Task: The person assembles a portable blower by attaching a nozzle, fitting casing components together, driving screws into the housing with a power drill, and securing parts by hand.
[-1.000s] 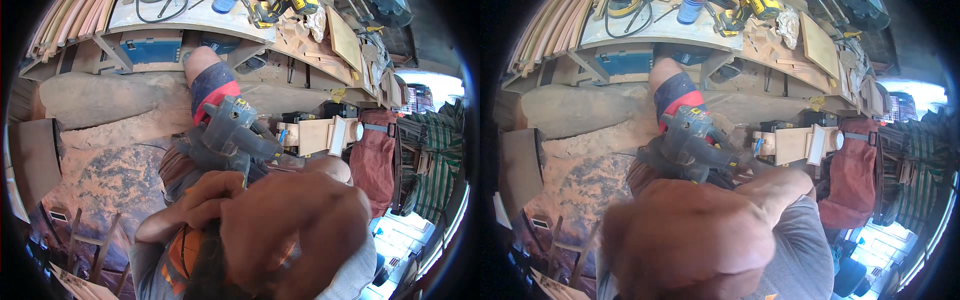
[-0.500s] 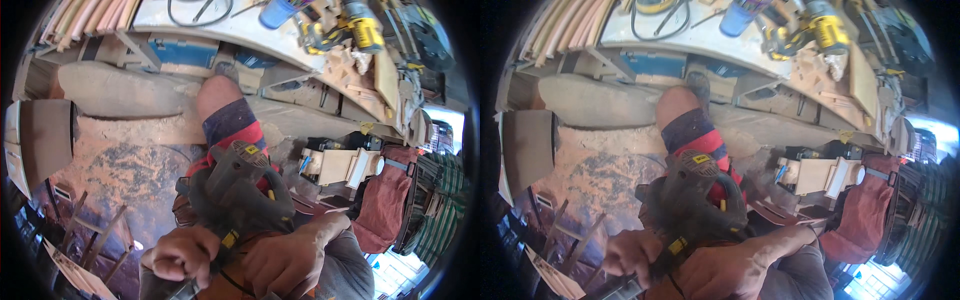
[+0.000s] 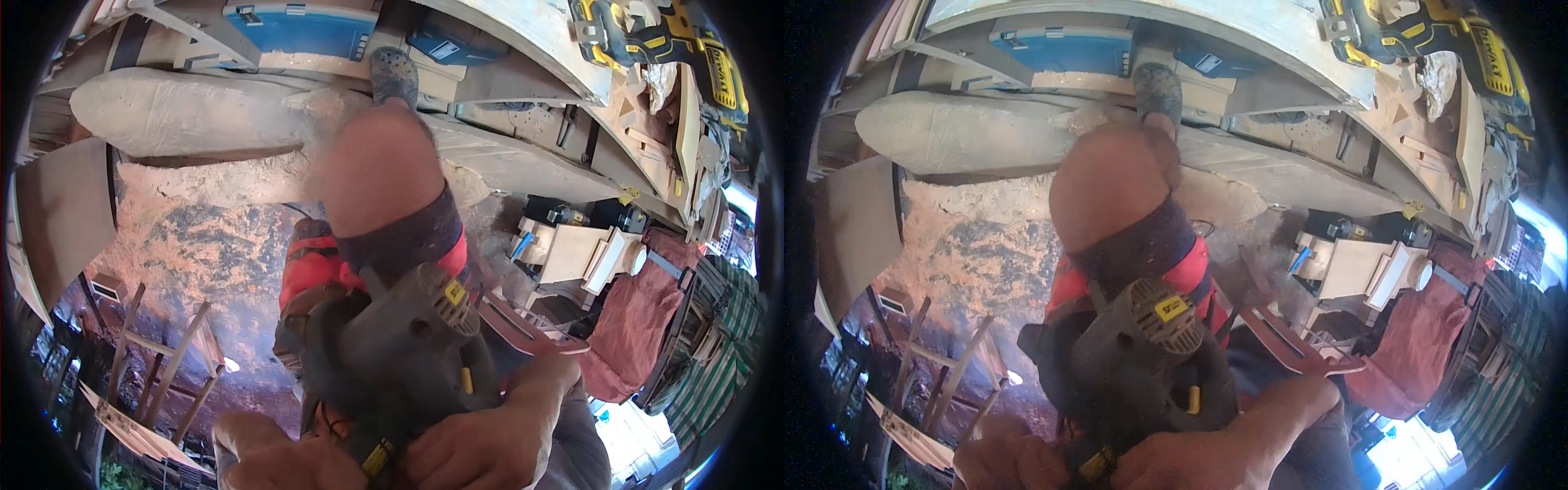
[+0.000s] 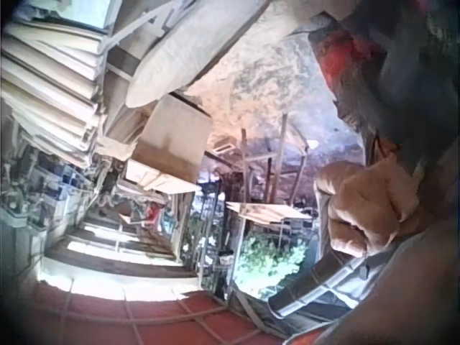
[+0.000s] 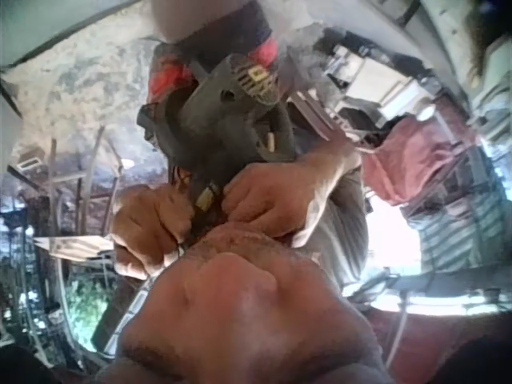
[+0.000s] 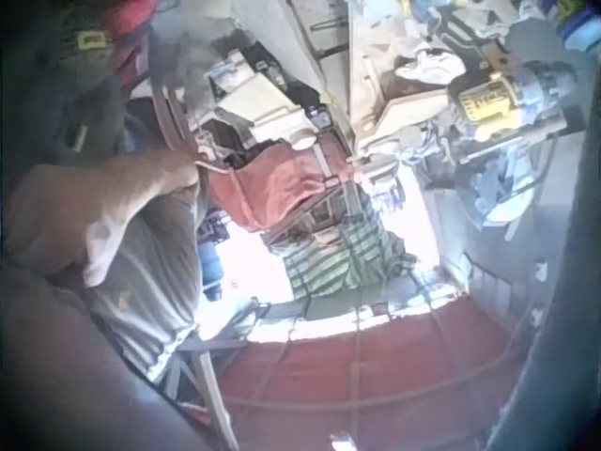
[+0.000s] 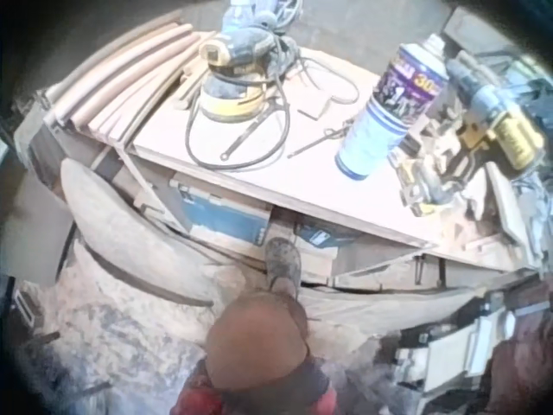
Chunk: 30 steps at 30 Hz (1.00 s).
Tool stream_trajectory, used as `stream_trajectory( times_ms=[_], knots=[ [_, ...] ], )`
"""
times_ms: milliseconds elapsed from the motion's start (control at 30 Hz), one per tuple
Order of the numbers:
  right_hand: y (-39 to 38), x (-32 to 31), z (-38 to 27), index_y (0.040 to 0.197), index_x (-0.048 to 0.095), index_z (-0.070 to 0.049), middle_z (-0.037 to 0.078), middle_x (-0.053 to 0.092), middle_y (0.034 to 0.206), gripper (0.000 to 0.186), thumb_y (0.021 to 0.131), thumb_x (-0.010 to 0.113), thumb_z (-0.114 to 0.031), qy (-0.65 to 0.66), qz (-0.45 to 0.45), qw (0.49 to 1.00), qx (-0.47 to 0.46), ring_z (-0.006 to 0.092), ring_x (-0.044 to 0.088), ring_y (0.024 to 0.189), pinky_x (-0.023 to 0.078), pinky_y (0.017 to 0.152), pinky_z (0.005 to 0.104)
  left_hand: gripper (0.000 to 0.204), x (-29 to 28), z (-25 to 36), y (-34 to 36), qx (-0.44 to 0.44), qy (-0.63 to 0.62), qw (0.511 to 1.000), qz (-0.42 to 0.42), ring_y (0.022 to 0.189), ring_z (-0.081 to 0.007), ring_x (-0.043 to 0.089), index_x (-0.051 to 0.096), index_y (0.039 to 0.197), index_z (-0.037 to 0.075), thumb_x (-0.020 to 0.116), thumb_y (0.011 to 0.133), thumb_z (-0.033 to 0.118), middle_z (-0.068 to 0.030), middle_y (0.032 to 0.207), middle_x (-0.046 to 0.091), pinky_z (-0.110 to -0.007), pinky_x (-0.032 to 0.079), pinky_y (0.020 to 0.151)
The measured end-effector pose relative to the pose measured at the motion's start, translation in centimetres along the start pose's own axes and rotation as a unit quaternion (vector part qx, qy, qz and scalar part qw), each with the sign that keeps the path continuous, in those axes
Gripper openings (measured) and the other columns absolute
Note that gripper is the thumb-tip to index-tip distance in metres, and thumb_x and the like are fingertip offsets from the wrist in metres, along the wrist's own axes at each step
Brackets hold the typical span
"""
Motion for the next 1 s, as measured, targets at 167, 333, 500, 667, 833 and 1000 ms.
stream_trajectory(
  times_ms=[167, 333, 500, 667, 833, 1000],
  knots=[
    [-0.1, 1.0, 0.1, 0.090, 0.063, 0.007, 0.015, 0.056, 0.077, 0.043, 0.109, 0.047, -0.029, -0.006, 0.041, 0.999, -0.007, 0.0320, 0.054, 0.060, 0.040, 0.051, 0.0430, 0.037, -1.1, 0.6, 0.7, 0.038, -0.007, 0.999, 0.003, 0.048, -0.0158, 0.049, 0.059, 0.070, 0.013, 0.053, 0.103, 0.029, 0.0002, 0.063, 0.059, -0.032, 0.031, 0.042],
    [1.4, 1.3, -1.8, 0.087, 0.065, 0.005, 0.016, 0.061, 0.080, 0.036, 0.107, 0.052, -0.022, -0.005, -0.050, 0.998, -0.047, 0.0325, 0.063, 0.068, 0.047, 0.056, 0.0406, 0.027, -0.5, 0.1, -0.2, -0.082, -0.072, 0.994, -0.027, 0.057, -0.0193, 0.052, 0.062, 0.077, 0.011, 0.059, 0.099, 0.027, -0.0062, 0.077, 0.072, -0.034, 0.037, 0.045],
    [3.8, 5.8, -5.7, 0.098, 0.070, 0.006, 0.016, 0.069, 0.095, 0.025, 0.102, 0.059, -0.016, -0.020, -0.137, 0.990, 0.019, 0.0333, 0.067, 0.074, 0.052, 0.062, 0.0440, 0.030, 1.4, 1.2, -1.9, -0.114, 0.010, 0.993, -0.008, 0.065, -0.0171, 0.045, 0.058, 0.084, 0.009, 0.059, 0.099, 0.034, -0.0102, 0.077, 0.077, -0.032, 0.038, 0.052],
    [3.2, 9.3, -7.0, 0.099, 0.070, 0.006, 0.016, 0.071, 0.092, 0.017, 0.097, 0.067, -0.010, -0.023, -0.087, 0.996, 0.003, 0.0322, 0.069, 0.074, 0.053, 0.062, 0.0428, 0.034, 2.4, -0.1, -2.8, -0.158, 0.090, 0.982, 0.053, 0.068, -0.0132, 0.041, 0.056, 0.091, 0.006, 0.063, 0.100, 0.037, -0.0105, 0.074, 0.076, -0.030, 0.035, 0.056],
    [3.0, 11.2, -7.8, 0.092, 0.069, 0.008, 0.016, 0.070, 0.079, 0.013, 0.089, 0.073, -0.004, 0.027, -0.033, 0.998, 0.041, 0.0296, 0.067, 0.064, 0.051, 0.056, 0.0383, 0.034, 4.3, -1.7, -2.6, -0.115, 0.107, 0.985, 0.067, 0.071, -0.0132, 0.043, 0.054, 0.089, 0.008, 0.065, 0.098, 0.040, -0.0089, 0.065, 0.071, -0.028, 0.034, 0.056],
    [6.3, 12.9, -7.2, 0.084, 0.067, 0.008, 0.017, 0.069, 0.075, 0.011, 0.083, 0.075, 0.000, 0.147, -0.023, 0.988, 0.037, 0.0279, 0.064, 0.058, 0.046, 0.049, 0.0382, 0.035, 3.5, -1.8, -3.5, -0.076, 0.109, 0.984, 0.117, 0.071, -0.0130, 0.041, 0.052, 0.089, 0.010, 0.065, 0.096, 0.042, -0.0100, 0.063, 0.070, -0.027, 0.034, 0.059]
  ],
)
Point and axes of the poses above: each hand's wrist, its own y-axis towards the middle knuckle, its own x-axis out of the palm, z = x × y, the point moved 9 cm from there along y, towards the middle knuckle
